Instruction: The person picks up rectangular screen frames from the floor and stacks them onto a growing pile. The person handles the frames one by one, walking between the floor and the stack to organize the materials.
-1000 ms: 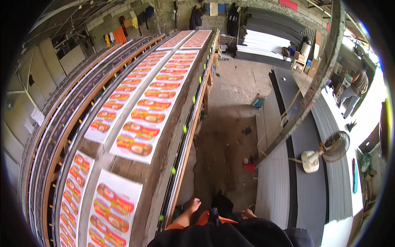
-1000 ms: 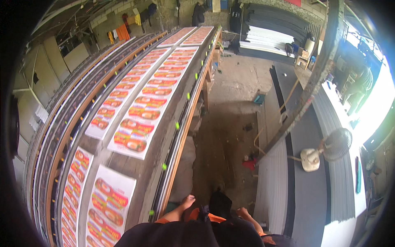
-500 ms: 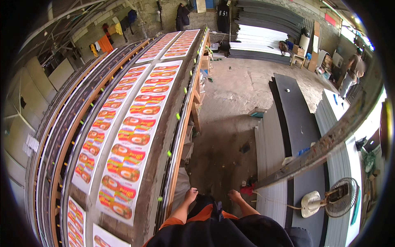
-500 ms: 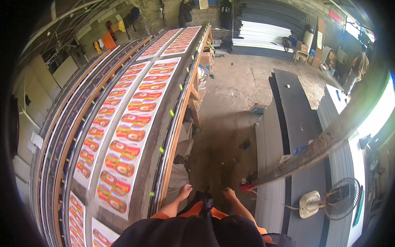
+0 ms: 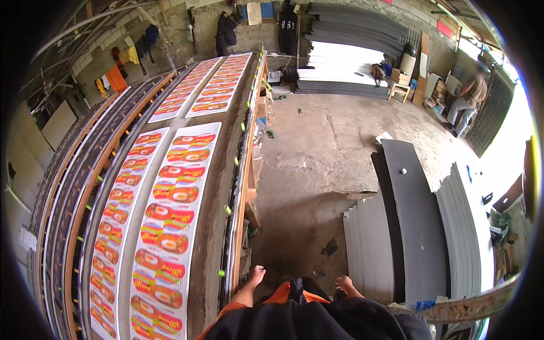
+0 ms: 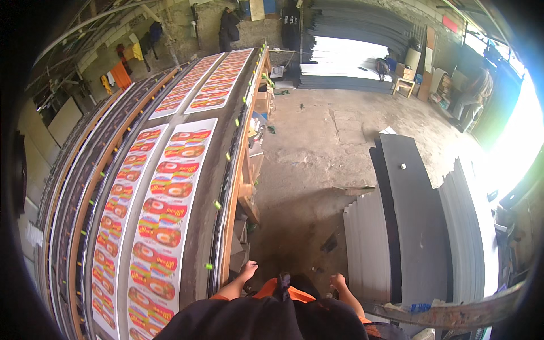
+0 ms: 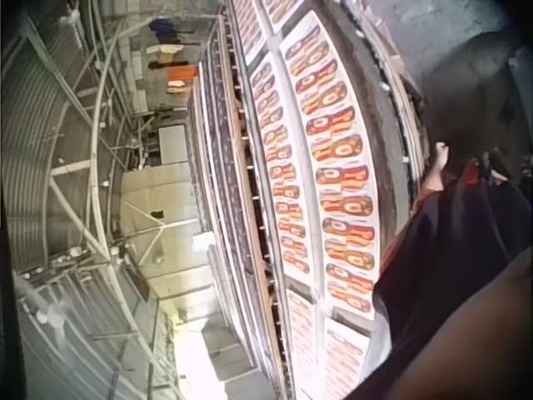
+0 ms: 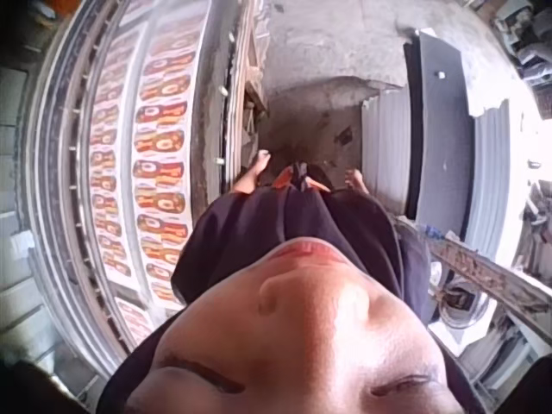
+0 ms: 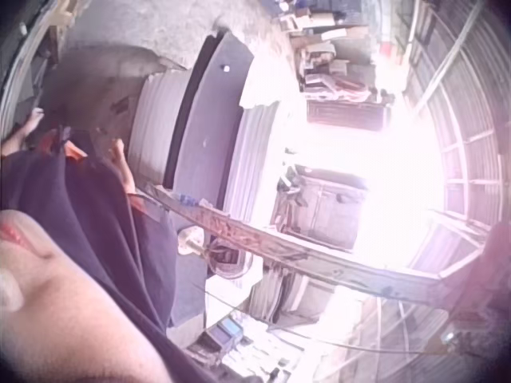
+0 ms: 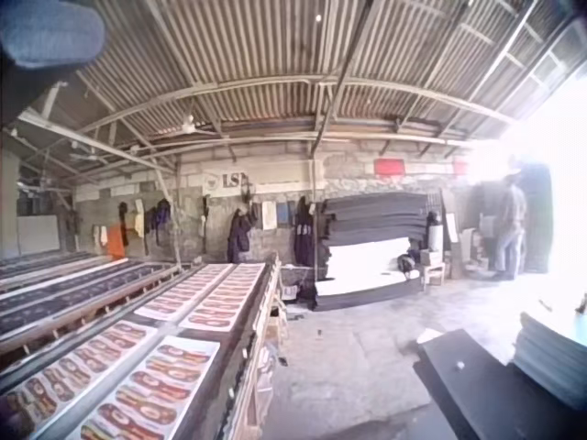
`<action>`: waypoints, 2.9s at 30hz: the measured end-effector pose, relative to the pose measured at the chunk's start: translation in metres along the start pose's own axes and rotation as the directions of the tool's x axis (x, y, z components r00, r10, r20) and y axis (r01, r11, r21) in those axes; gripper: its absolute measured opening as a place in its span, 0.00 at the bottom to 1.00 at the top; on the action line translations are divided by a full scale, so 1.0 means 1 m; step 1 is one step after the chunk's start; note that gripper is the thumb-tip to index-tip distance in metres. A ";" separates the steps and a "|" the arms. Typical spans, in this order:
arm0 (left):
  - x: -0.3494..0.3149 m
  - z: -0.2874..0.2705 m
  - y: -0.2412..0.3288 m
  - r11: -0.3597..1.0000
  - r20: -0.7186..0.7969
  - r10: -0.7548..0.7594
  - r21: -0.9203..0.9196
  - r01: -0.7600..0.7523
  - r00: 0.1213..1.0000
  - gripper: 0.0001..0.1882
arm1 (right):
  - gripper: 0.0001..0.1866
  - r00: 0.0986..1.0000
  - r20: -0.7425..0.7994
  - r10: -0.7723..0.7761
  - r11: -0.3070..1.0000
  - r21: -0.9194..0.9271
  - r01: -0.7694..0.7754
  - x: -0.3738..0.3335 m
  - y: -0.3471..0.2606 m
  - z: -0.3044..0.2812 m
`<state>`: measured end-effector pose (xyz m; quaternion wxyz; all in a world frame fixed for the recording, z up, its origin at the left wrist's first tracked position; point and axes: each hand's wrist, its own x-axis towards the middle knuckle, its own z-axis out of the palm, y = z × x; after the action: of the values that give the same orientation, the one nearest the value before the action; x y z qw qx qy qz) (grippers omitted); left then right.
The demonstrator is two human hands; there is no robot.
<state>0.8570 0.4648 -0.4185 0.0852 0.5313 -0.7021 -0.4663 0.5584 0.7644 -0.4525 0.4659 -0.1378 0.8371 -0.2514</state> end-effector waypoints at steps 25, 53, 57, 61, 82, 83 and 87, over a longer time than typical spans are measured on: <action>0.517 -0.007 0.296 0.955 0.106 0.090 0.274 -0.116 0.990 0.14 | 0.14 0.981 -0.180 -0.067 0.984 0.152 0.095 0.354 -0.380 -0.238; 0.851 0.382 0.776 0.259 1.000 0.006 -0.017 -0.966 -0.017 0.17 | 0.15 0.229 -0.132 0.964 0.166 0.977 -0.133 0.446 -0.447 -0.188; 0.795 0.444 0.808 0.231 0.963 -0.007 -0.259 -0.938 -0.268 0.17 | 0.15 0.150 -0.034 0.988 0.041 0.998 -0.045 0.459 -0.458 -0.205; 0.746 0.488 0.814 0.063 0.875 -0.254 -0.410 -0.910 -0.412 0.16 | 0.15 -0.003 -0.014 1.000 0.014 0.979 0.203 0.456 -0.475 -0.246; 0.604 0.645 0.633 0.231 0.520 -0.562 -0.649 -0.725 -0.644 0.17 | 0.33 -0.861 0.021 0.509 0.221 0.963 0.154 0.523 -0.355 -0.227; 0.599 0.639 0.627 0.258 0.524 -0.581 -0.607 -0.752 -0.623 0.18 | 0.32 -0.857 0.031 0.514 0.257 0.948 0.189 0.523 -0.348 -0.221; 0.599 0.623 0.609 0.341 0.536 -0.621 -0.472 -0.813 -0.571 0.19 | 0.31 -0.782 0.098 0.616 0.333 0.867 0.371 0.527 -0.338 -0.221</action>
<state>-0.1845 0.3226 -0.5328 -0.6220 -0.5248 -0.5619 -0.1481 0.0912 0.3012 -0.5442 -0.4519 0.7380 0.4713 -0.1704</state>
